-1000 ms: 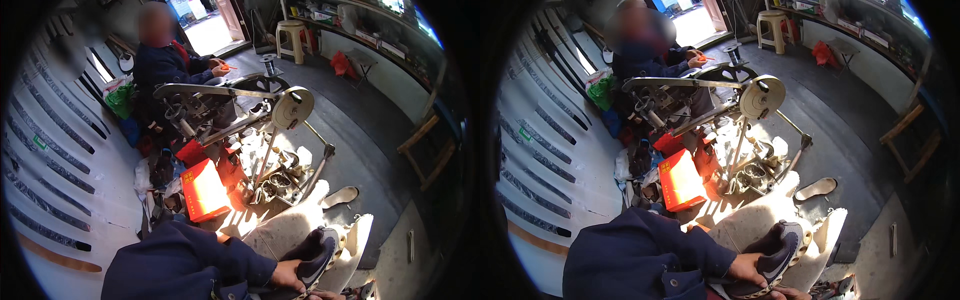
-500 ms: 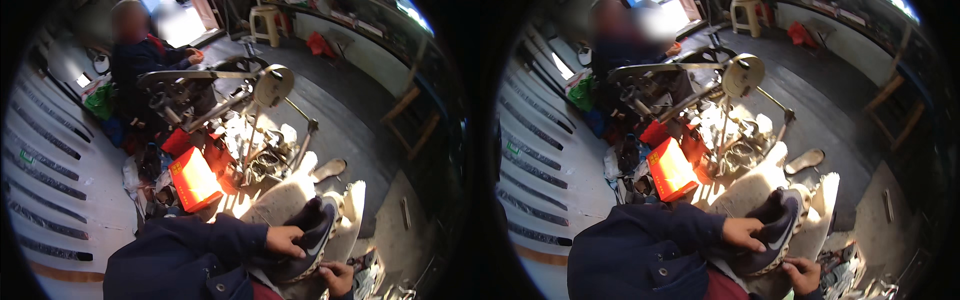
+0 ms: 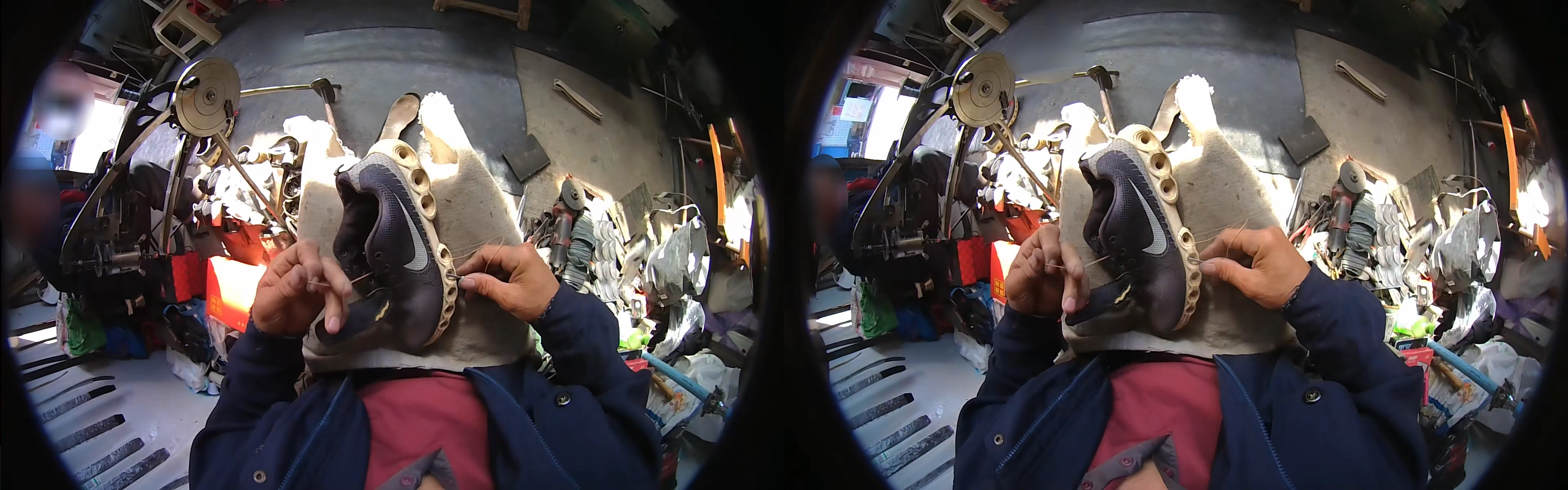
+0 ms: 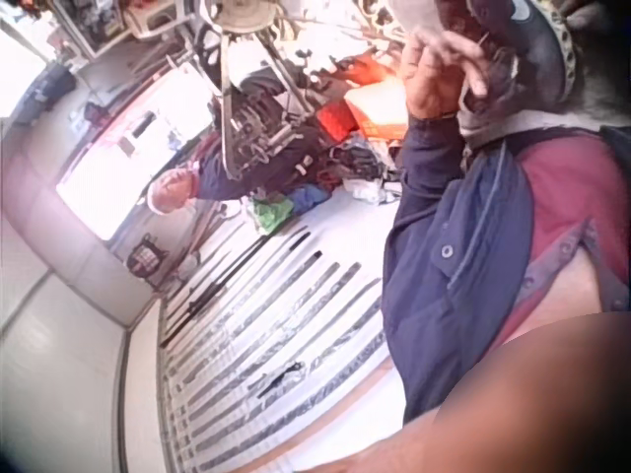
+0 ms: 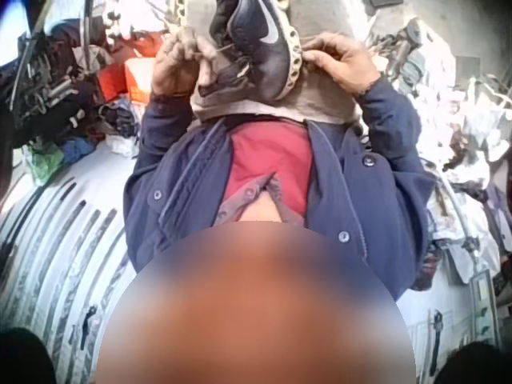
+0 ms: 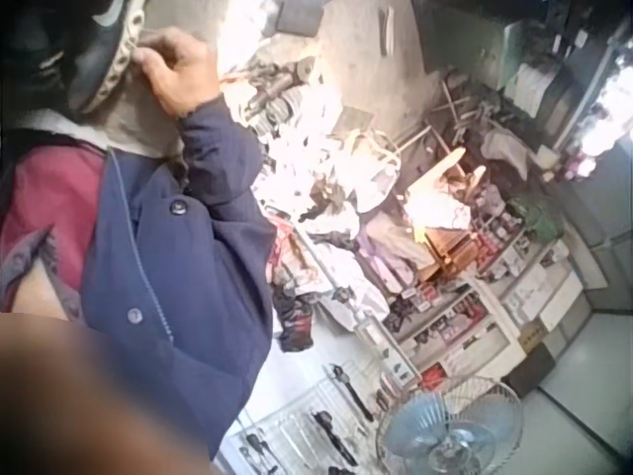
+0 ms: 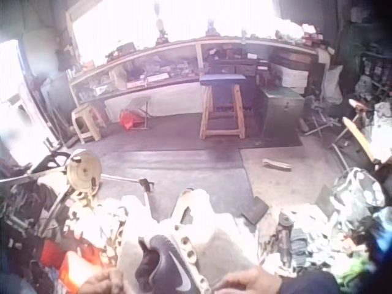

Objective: The person hand-sews a dark-colored sneaker mounted on a shoe last using a needle and thread. They repeatedly pass the needle through the shoe's eyelets and pull the thread tight to secure the upper to the sole.

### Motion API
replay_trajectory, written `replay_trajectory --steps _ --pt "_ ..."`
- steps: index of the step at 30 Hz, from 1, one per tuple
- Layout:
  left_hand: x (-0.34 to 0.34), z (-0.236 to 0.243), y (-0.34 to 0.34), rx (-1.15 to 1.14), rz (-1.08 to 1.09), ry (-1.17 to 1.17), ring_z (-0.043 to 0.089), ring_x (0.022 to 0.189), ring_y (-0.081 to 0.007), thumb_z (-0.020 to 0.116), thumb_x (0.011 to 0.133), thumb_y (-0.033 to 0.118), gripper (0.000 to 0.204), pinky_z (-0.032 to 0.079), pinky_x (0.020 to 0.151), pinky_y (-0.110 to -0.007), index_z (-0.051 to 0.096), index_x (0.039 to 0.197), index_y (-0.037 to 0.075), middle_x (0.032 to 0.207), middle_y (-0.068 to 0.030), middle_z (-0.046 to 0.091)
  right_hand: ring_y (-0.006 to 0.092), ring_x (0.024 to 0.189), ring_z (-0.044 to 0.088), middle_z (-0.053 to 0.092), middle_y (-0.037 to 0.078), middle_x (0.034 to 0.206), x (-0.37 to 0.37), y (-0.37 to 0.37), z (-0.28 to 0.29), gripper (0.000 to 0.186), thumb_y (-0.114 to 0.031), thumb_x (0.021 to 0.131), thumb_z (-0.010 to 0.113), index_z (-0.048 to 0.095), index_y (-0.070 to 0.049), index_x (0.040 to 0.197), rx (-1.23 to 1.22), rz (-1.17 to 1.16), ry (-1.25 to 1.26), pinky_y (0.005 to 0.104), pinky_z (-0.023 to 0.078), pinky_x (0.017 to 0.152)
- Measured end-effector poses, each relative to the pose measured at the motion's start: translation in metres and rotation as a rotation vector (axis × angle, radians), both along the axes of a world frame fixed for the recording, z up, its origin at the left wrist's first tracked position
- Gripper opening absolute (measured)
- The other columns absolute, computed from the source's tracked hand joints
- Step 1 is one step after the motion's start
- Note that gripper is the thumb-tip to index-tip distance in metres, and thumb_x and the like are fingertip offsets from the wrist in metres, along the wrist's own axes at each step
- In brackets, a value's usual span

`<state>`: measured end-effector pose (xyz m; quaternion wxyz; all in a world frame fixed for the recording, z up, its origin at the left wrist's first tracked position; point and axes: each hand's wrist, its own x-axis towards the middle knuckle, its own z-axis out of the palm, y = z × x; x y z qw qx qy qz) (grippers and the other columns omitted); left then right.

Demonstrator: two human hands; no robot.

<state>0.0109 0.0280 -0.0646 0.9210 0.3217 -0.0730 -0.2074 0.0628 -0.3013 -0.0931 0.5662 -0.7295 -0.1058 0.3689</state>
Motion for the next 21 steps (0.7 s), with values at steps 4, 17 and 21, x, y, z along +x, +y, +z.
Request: replay_trajectory --steps 4,17,21 --pt "0.006 -0.002 -0.005 1.257 0.144 -0.274 0.071 0.073 -0.026 0.062 0.099 0.007 0.012 0.052 0.064 -0.034 0.061 0.09 0.001 0.097 -0.0144 0.07 0.0197 0.065 0.068 0.07 0.012 0.072 -0.002 0.004 0.011 0.015 -0.016 0.093 0.074 0.072 -0.003 0.101 -0.098 0.05 -0.197 0.0319 0.053 0.064" --pt "0.012 -0.025 -0.063 1.013 0.018 -0.316 0.072 0.091 -0.0201 0.059 0.083 -0.012 0.032 0.056 0.081 -0.033 0.069 0.111 -0.002 0.101 -0.0158 0.075 0.0416 0.08 0.068 0.069 0.021 0.081 -0.01 0.021 0.023 0.011 -0.009 0.092 0.068 0.062 -0.001 0.098 -0.302 0.129 -0.506 0.0433 0.052 0.068" --pt "0.015 -0.024 -0.063 0.982 -0.019 -0.246 0.069 0.092 -0.0163 0.061 0.084 -0.012 0.029 0.055 0.082 -0.032 0.069 0.11 -0.003 0.1 -0.0144 0.076 0.025 0.068 0.068 0.068 0.014 0.075 -0.007 0.021 0.02 0.015 -0.011 0.092 0.072 0.063 0.0 0.096 -0.239 0.087 -0.386 0.036 0.051 0.063"
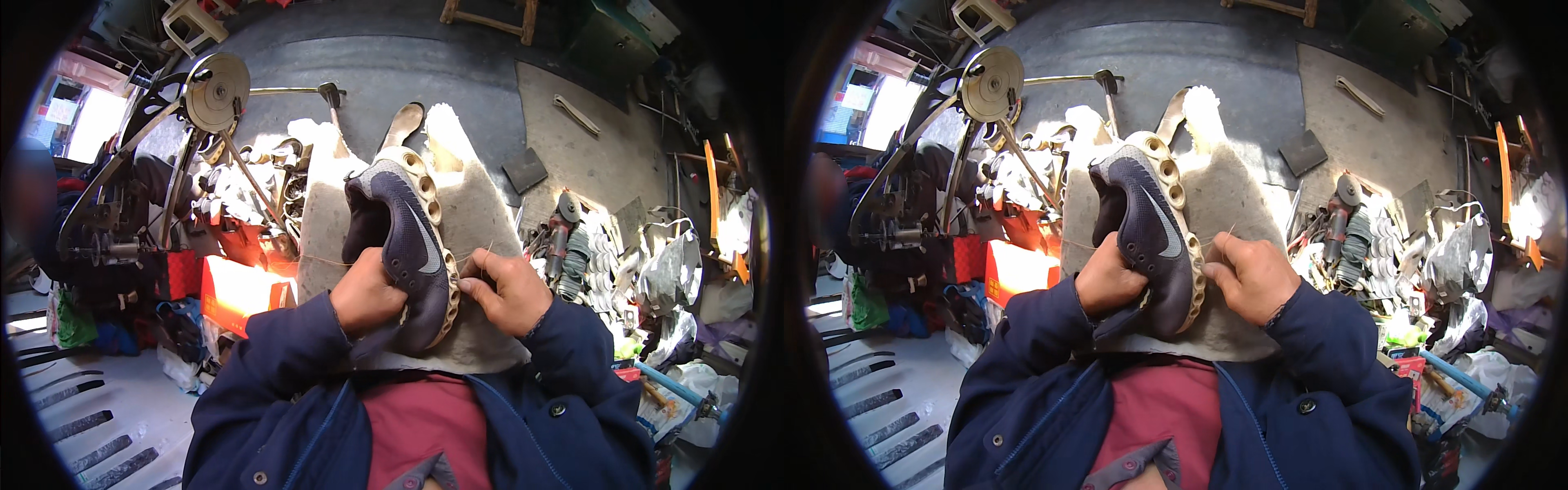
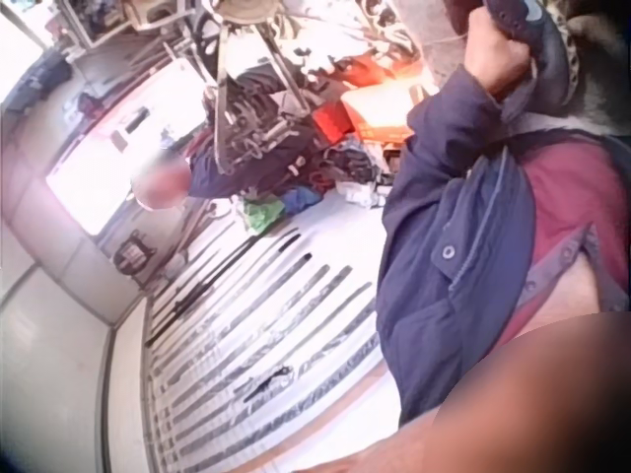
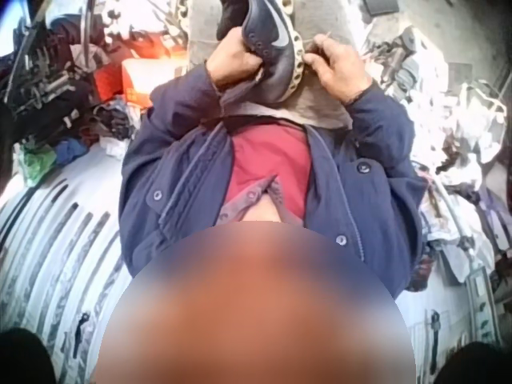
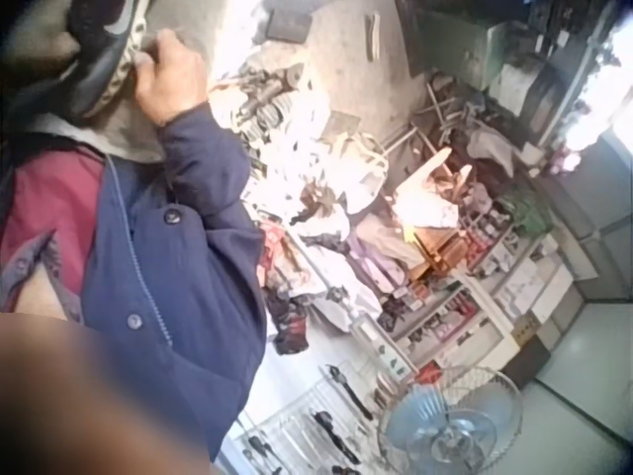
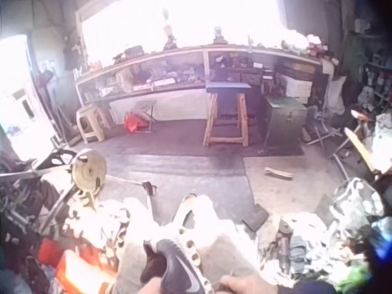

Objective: The person hand-sews a dark-colored sneaker mounted on a shoe last using a needle and thread. They repeatedly pass the needle through the shoe's eyelets and pull the thread tight to secure the upper to the sole.

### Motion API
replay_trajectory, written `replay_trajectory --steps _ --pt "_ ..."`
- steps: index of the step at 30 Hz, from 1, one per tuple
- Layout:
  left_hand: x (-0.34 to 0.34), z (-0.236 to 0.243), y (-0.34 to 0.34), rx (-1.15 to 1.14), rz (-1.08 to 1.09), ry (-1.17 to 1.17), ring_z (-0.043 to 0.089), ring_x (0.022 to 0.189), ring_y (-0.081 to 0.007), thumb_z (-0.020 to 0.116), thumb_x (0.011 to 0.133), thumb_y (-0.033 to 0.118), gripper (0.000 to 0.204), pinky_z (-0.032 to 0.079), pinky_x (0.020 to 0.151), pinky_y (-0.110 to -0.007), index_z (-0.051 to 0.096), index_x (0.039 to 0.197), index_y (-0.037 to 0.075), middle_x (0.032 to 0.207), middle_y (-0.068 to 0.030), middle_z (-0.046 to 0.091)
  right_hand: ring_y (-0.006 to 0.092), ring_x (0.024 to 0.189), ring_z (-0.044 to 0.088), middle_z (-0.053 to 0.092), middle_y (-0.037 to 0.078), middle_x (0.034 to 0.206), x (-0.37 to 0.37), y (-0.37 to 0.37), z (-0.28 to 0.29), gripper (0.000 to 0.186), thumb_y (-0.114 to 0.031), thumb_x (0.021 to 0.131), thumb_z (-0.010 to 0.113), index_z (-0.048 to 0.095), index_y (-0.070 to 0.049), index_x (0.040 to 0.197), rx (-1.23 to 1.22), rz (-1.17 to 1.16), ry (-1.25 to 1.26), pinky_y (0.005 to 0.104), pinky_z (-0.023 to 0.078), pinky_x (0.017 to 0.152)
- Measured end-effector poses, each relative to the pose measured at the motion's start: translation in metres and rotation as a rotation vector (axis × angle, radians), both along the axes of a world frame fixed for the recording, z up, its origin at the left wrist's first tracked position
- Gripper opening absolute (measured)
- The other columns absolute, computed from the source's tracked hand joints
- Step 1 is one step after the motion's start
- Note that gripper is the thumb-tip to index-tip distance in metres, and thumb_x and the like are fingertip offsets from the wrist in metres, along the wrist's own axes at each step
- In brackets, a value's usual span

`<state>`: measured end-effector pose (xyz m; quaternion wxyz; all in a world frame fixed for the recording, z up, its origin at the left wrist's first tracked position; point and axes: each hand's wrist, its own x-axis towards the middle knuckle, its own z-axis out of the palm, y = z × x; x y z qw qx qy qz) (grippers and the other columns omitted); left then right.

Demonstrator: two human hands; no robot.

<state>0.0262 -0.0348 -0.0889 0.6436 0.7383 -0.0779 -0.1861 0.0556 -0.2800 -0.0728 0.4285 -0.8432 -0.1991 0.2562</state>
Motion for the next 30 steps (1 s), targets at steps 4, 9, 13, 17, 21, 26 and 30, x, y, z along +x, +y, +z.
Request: replay_trajectory --steps 4,9,13,17,21,26,30 --pt "0.008 -0.007 0.007 0.011 -0.083 0.01 0.069 0.091 -0.0163 0.062 0.085 -0.01 0.026 0.055 0.081 -0.032 0.069 0.109 -0.003 0.098 -0.0142 0.076 0.0091 0.06 0.06 0.065 0.006 0.066 0.004 -0.004 -0.003 0.027 -0.017 0.087 0.083 0.064 0.001 0.091 0.049 -0.03 0.177 0.0292 0.048 0.056" --pt "0.008 -0.011 0.016 0.014 -0.215 0.073 0.066 0.099 -0.0162 0.063 0.09 -0.01 0.029 0.054 0.09 -0.033 0.067 0.117 -0.001 0.108 -0.0095 0.074 0.0331 0.062 0.067 0.066 0.017 0.065 0.006 -0.002 -0.009 0.05 -0.042 0.079 0.086 0.064 0.002 0.087 -0.101 0.009 -0.121 0.0415 0.052 0.058" --pt "0.005 -0.011 0.013 0.005 -0.155 0.016 0.07 0.09 -0.0168 0.064 0.089 -0.006 0.021 0.055 0.081 -0.033 0.072 0.108 -0.002 0.099 -0.0131 0.077 0.0388 0.065 0.069 0.064 0.02 0.063 0.008 -0.004 -0.006 0.057 -0.052 0.075 0.088 0.064 0.0 0.077 -0.34 0.026 -0.268 0.043 0.053 0.057" --pt "0.0 -0.01 0.011 0.0 -0.102 -0.009 0.069 0.09 -0.0149 0.064 0.092 -0.003 0.017 0.055 0.08 -0.032 0.072 0.107 -0.002 0.099 -0.0107 0.077 0.0387 0.063 0.068 0.062 0.019 0.06 0.005 -0.019 -0.008 0.069 -0.065 0.072 0.083 0.062 0.0 0.067 -0.435 -0.003 -0.271 0.0441 0.053 0.059" --pt "-0.007 -0.008 0.013 -0.114 -0.013 0.231 0.065 0.093 -0.0097 0.063 0.099 0.003 0.016 0.054 0.082 -0.029 0.071 0.112 -0.002 0.1 -0.0033 0.075 0.0377 0.056 0.063 0.057 0.017 0.055 -0.011 -0.048 -0.024 0.069 -0.064 0.073 0.083 0.06 0.001 0.065 -0.418 -0.115 -0.241 0.0441 0.051 0.057" --pt "-0.011 -0.008 0.016 -0.156 0.053 0.136 0.061 0.098 -0.0067 0.063 0.101 0.007 0.019 0.052 0.086 -0.027 0.067 0.118 -0.001 0.106 -0.0007 0.072 0.0071 0.067 0.049 0.06 0.002 0.082 -0.044 -0.071 -0.023 0.055 -0.037 0.087 0.076 0.055 0.0 0.121 0.418 -0.483 0.334 0.0233 0.04 0.06" --pt "-0.01 -0.013 0.011 -0.074 0.027 0.073 0.062 0.097 -0.007 0.064 0.1 0.004 0.017 0.053 0.085 -0.027 0.068 0.115 -0.001 0.104 -0.0013 0.073 0.0058 0.061 0.045 0.056 0.003 0.075 -0.059 -0.036 -0.015 0.066 -0.04 0.089 0.074 0.048 0.0 0.136 0.937 -0.387 0.696 0.0176 0.036 0.057"
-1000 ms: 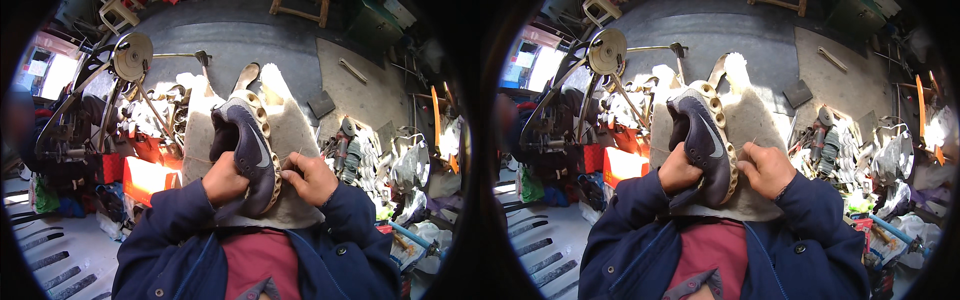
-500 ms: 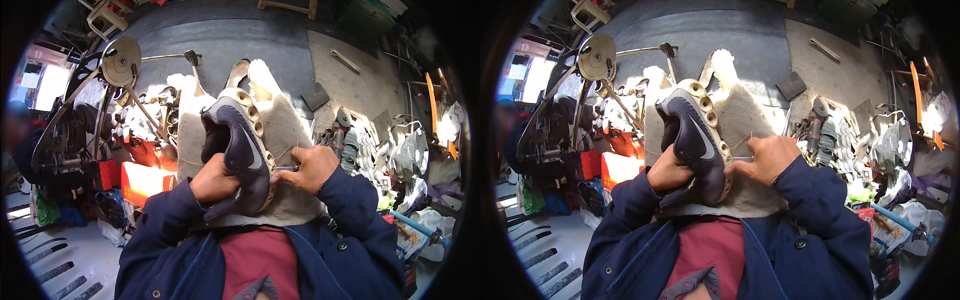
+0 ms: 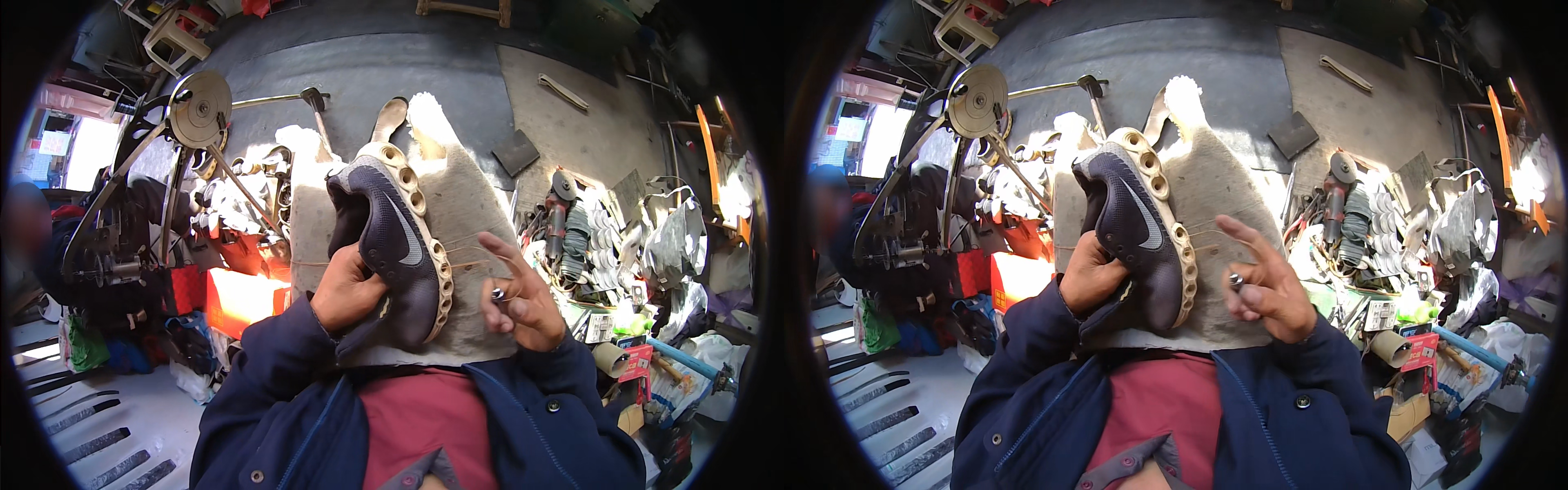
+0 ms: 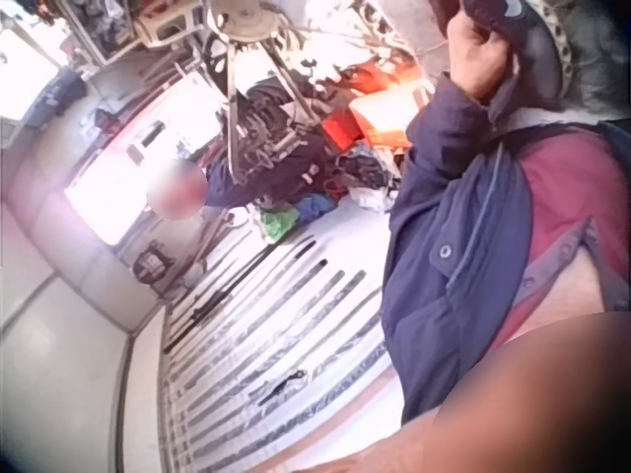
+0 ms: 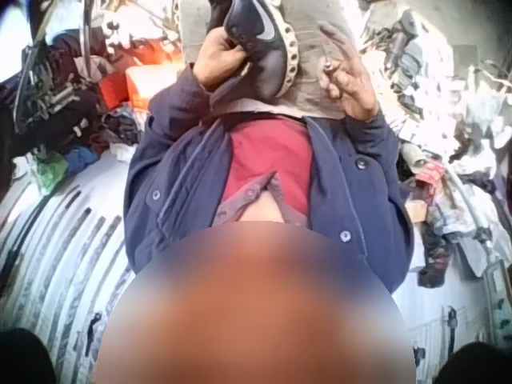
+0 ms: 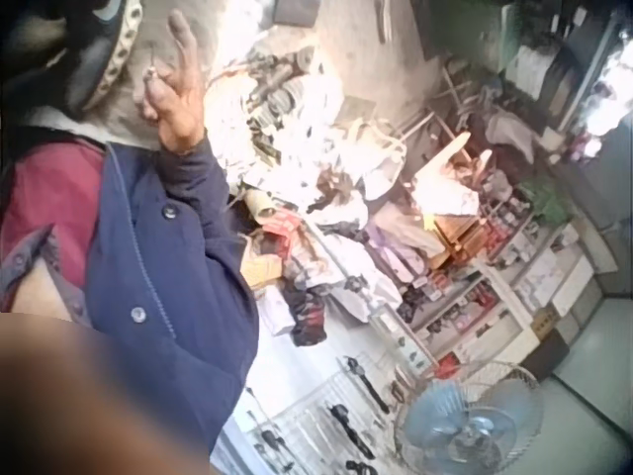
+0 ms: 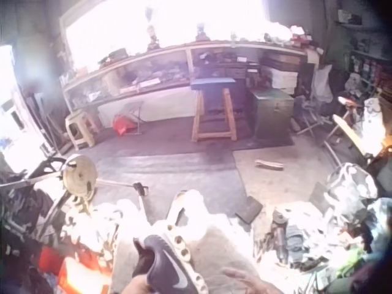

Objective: The person hand-sews a dark-colored sneaker mounted on a shoe last using a needle and thread. They repeatedly pass the needle through the shoe's eyelets and pull the thread tight to secure the upper to the sole.

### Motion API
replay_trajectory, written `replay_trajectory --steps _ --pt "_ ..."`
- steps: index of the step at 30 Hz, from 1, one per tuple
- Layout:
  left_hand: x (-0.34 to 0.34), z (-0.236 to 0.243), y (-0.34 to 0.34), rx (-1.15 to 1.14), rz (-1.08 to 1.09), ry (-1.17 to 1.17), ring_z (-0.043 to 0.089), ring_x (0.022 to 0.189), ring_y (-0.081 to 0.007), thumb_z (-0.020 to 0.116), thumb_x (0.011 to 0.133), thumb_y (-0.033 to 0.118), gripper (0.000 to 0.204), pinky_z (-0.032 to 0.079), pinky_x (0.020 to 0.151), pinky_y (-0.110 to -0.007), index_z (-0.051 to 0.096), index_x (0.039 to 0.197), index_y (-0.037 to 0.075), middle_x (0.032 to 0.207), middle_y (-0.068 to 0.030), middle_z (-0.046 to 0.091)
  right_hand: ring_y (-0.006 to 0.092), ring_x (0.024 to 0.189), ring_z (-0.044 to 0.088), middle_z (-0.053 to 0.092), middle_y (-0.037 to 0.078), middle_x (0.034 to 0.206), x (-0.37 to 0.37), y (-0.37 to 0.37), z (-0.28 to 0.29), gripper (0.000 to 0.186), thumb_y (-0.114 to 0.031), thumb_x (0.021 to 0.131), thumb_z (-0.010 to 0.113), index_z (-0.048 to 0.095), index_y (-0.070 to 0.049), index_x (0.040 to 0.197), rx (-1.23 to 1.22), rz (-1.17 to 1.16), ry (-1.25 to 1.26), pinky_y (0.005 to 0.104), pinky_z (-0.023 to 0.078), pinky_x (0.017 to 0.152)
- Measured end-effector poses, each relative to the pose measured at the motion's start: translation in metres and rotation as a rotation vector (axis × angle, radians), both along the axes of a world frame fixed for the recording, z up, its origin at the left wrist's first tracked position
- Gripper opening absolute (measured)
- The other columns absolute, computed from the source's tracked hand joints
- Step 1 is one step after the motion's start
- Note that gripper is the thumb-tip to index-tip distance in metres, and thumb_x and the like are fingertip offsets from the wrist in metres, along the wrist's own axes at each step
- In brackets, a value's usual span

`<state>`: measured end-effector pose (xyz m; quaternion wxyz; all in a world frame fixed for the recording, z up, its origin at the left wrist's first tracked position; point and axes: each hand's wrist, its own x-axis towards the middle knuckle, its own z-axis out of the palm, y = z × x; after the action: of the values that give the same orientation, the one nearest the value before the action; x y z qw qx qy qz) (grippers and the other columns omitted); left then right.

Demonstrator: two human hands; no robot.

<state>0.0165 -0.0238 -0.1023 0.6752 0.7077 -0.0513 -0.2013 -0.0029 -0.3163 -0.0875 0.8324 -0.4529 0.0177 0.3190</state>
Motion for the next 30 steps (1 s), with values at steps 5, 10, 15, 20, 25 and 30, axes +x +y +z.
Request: replay_trajectory --steps 5,10,15,20,25,30 --pt "0.001 0.001 -0.003 0.097 0.003 -0.032 0.063 0.094 -0.0078 0.063 0.097 0.0 0.016 0.053 0.083 -0.028 0.069 0.112 -0.001 0.1 -0.0038 0.074 0.0046 0.053 0.034 0.042 -0.003 0.065 0.011 0.015 -0.007 0.035 -0.039 0.101 0.061 0.057 -0.005 0.11 0.251 -0.201 0.106 0.0214 0.029 0.048" --pt "0.003 0.009 -0.007 0.139 -0.013 -0.075 0.068 0.089 -0.0155 0.061 0.092 -0.005 0.019 0.054 0.08 -0.031 0.069 0.109 -0.001 0.095 -0.0101 0.074 0.0064 0.052 0.042 0.051 -0.002 0.068 -0.003 0.002 -0.008 0.025 -0.025 0.099 0.07 0.057 -0.007 0.088 -0.009 -0.349 -0.157 0.0231 0.032 0.046" --pt "0.002 0.017 0.007 0.627 -0.094 -0.642 0.069 0.079 -0.0344 0.062 0.082 -0.005 0.021 0.056 0.07 -0.038 0.068 0.101 0.002 0.081 -0.0165 0.067 0.0098 0.056 0.049 0.057 0.002 0.074 0.004 0.03 -0.014 0.04 -0.023 0.079 0.09 0.061 -0.005 0.099 -0.892 -0.172 -0.736 0.0249 0.039 0.051" --pt "0.009 0.036 0.052 0.961 0.168 -0.768 0.068 0.07 -0.0336 0.068 0.086 -0.001 0.008 0.053 0.063 -0.04 0.067 0.094 0.002 0.075 -0.0154 0.066 0.0094 0.056 0.048 0.058 0.003 0.076 0.01 0.04 -0.016 0.045 -0.022 0.075 0.092 0.06 -0.005 0.101 -0.953 -0.187 -0.798 0.0267 0.04 0.051" --pt "0.0 0.066 0.067 0.514 0.454 -0.291 0.071 0.079 -0.0225 0.058 0.102 0.009 0.016 0.054 0.068 -0.035 0.065 0.092 -0.003 0.086 -0.0134 0.073 0.0085 0.056 0.048 0.06 0.003 0.078 0.007 0.039 -0.015 0.042 -0.02 0.078 0.09 0.059 -0.003 0.101 -0.934 -0.165 -0.762 0.0268 0.04 0.051" --pt "-0.011 0.072 0.012 -0.322 0.025 -0.288 0.067 0.076 -0.0217 0.06 0.099 0.008 0.014 0.053 0.071 -0.034 0.067 0.098 -0.004 0.095 -0.0144 0.071 0.013 0.066 0.06 0.066 0.008 0.086 0.006 0.028 -0.006 0.028 -0.013 0.087 0.079 0.06 -0.001 0.104 -0.819 -0.057 -0.589 0.027 0.047 0.059"
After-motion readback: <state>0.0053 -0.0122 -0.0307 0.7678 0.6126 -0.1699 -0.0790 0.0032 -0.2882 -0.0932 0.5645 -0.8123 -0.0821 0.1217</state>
